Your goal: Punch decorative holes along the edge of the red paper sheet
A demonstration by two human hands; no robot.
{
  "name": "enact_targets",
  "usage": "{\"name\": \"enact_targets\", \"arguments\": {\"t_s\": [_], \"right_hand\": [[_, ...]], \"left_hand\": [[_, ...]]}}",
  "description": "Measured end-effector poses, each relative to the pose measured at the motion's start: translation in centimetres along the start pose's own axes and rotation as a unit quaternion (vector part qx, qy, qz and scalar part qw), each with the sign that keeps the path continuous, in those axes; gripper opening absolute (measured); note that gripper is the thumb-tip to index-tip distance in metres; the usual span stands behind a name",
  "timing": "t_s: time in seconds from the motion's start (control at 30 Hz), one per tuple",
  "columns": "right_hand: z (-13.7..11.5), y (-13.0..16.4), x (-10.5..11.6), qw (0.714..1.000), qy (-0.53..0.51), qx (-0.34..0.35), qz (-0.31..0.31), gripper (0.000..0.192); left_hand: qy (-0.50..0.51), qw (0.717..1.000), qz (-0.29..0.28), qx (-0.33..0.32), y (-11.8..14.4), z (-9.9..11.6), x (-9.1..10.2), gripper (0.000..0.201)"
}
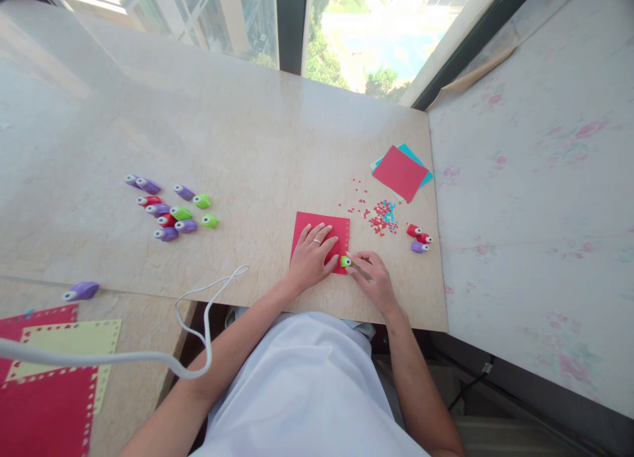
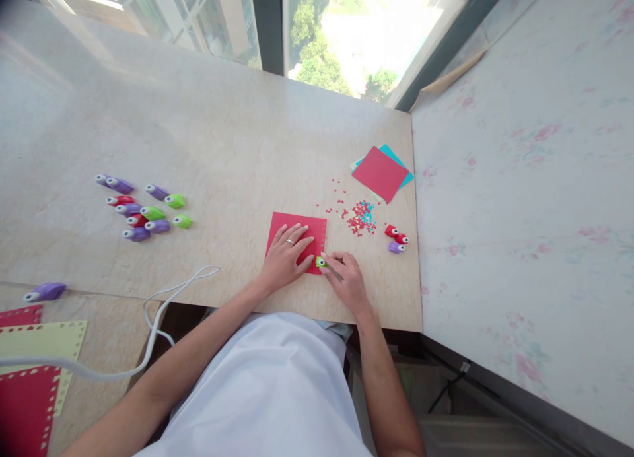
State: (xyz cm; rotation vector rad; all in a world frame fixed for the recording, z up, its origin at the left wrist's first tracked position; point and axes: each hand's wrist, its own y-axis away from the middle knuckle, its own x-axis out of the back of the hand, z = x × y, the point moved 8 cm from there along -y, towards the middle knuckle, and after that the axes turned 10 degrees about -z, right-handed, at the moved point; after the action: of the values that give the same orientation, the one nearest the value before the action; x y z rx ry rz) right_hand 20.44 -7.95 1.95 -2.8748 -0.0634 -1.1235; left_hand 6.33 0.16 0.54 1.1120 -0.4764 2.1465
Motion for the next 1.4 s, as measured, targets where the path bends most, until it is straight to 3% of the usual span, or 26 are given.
{"name": "enact_targets", "arguments": {"t_s": [0.43, 0.7, 0.8, 0.97, 1.17, 1.4], "right_hand": [[0.4, 0.4, 0.1, 0.999, -0.022, -0.018, 0.02, 0.036], [0.3, 0.3, 0.2, 0.999, -0.029, -0.031, 0.018, 0.027], [0.9, 0.4, 0.3, 0.994, -0.078, -0.074, 0.035, 0.032], [3.3, 0.9, 1.2, 0.953, -0.173, -0.225, 0.103, 0.041], [2.6, -0.3, 0.8, 0.951, -0.159, -0.265, -0.014, 0.038], [2.6, -0.9, 0.4, 0.947, -0.153, -0.281, -0.042, 0.038]], "left_hand": [[-0.003, 1.0, -0.003, 0.002, -0.1, 0.0, 0.0, 0.037], [-0.008, 1.0, -0.003, 0.001, -0.1, 0.0, 0.1, 0.037], [-0.002, 1.0, 0.002, 0.0, -0.1, 0.0, 0.1, 0.036], [0.019, 1.0, 0.022, -0.002, 0.0, -0.3, 0.2, 0.031], [0.02, 0.999, 0.033, -0.006, 0.0, -0.3, 0.4, 0.029], [0.014, 0.999, 0.037, -0.008, 0.0, -0.2, 0.4, 0.028]]}}
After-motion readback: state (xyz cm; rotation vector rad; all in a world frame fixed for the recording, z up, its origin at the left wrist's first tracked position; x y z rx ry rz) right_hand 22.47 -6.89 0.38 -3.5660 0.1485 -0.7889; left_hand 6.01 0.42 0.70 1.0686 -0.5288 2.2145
